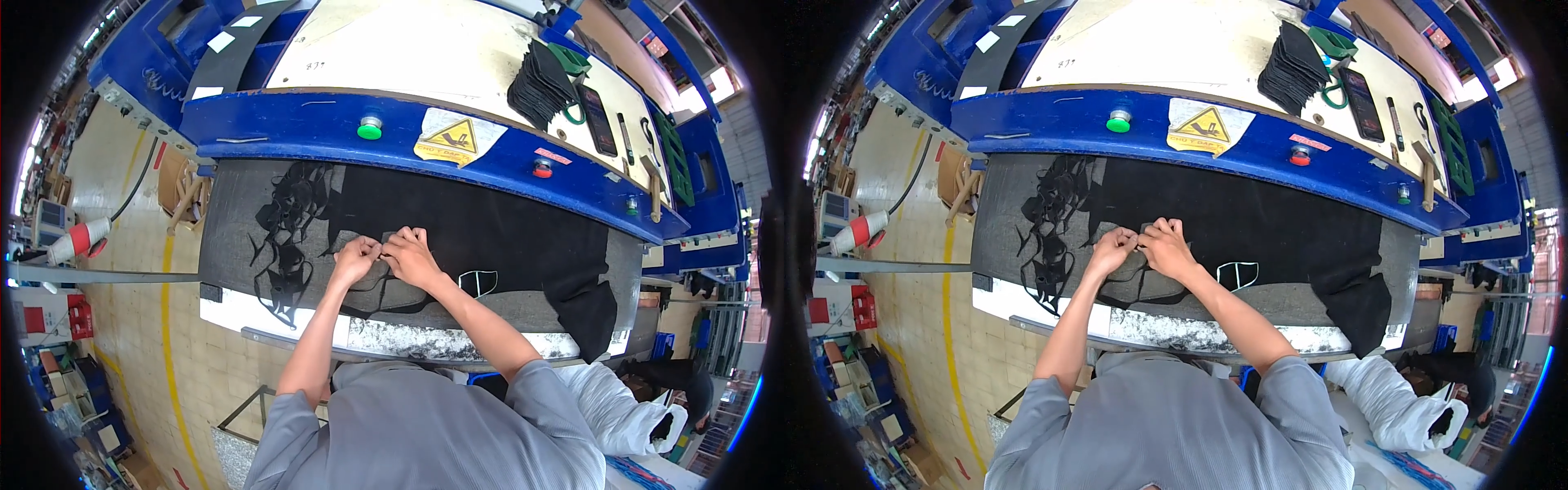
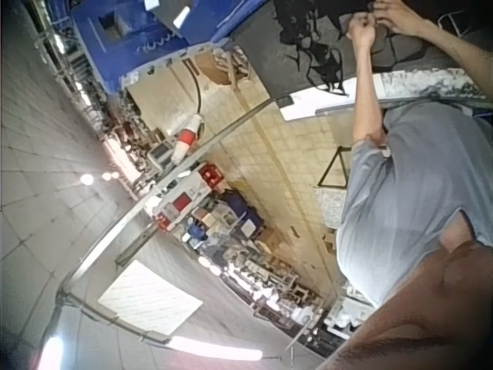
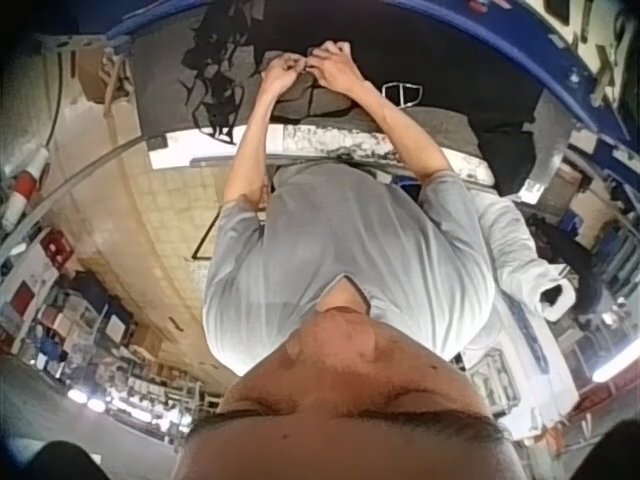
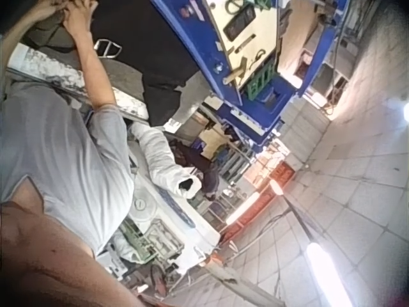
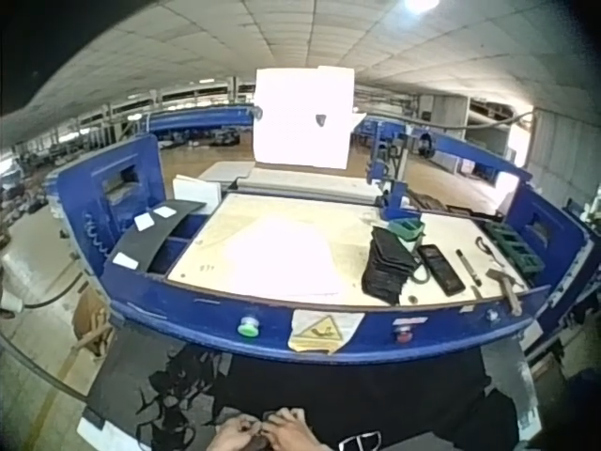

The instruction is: Cutting and preparing leather components for shoe manufacturing using templates and manual cutting tools.

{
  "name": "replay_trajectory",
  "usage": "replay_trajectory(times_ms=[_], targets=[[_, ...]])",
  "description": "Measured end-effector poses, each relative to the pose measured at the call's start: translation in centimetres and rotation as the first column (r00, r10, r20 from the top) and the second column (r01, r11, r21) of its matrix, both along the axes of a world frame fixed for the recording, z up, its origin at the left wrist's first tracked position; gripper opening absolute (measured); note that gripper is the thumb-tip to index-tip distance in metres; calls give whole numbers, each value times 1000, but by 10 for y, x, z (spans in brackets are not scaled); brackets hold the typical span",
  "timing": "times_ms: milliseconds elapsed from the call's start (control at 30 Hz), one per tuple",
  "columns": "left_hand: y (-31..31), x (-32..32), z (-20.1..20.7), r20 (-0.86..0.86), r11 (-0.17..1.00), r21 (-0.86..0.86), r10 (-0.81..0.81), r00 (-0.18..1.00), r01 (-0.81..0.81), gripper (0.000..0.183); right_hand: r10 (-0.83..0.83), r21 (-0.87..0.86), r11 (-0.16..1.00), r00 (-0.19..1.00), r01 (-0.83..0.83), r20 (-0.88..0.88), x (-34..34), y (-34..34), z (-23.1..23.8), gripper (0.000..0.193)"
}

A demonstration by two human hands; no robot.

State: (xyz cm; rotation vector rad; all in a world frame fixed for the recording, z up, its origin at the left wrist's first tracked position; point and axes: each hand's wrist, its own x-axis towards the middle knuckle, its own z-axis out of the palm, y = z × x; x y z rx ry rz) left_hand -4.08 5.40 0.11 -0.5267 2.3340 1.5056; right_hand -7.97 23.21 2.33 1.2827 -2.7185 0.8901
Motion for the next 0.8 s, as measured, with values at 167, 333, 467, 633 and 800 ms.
replay_trajectory(times_ms=[167, 333, 467, 633, 800], targets=[[-1, -5, -13, 29, 998, -50, -32, 999, 34, 17, -14, -71, 997, 1000, 14, 0, 7, -3, -5, 11], [22, -6, -21, -58, 954, -29, 298, 953, -300, 17, -60, -127, 991, 995, 49, -81, 16, -7, -14, 12], [37, -7, -22, -181, 915, -106, 368, 912, -390, 15, -59, -75, 996, 990, 50, -126, 15, 3, -15, 12], [9, 8, -33, -362, 956, -114, 215, 907, -272, 12, -153, 5, 988, 988, 153, 33, 6, -3, -1, 22], [14, 12, 2, -285, 874, -478, -248, 926, 87, 35, -196, -46, 974, 924, 223, 329, -23, 26, 6, 43]])
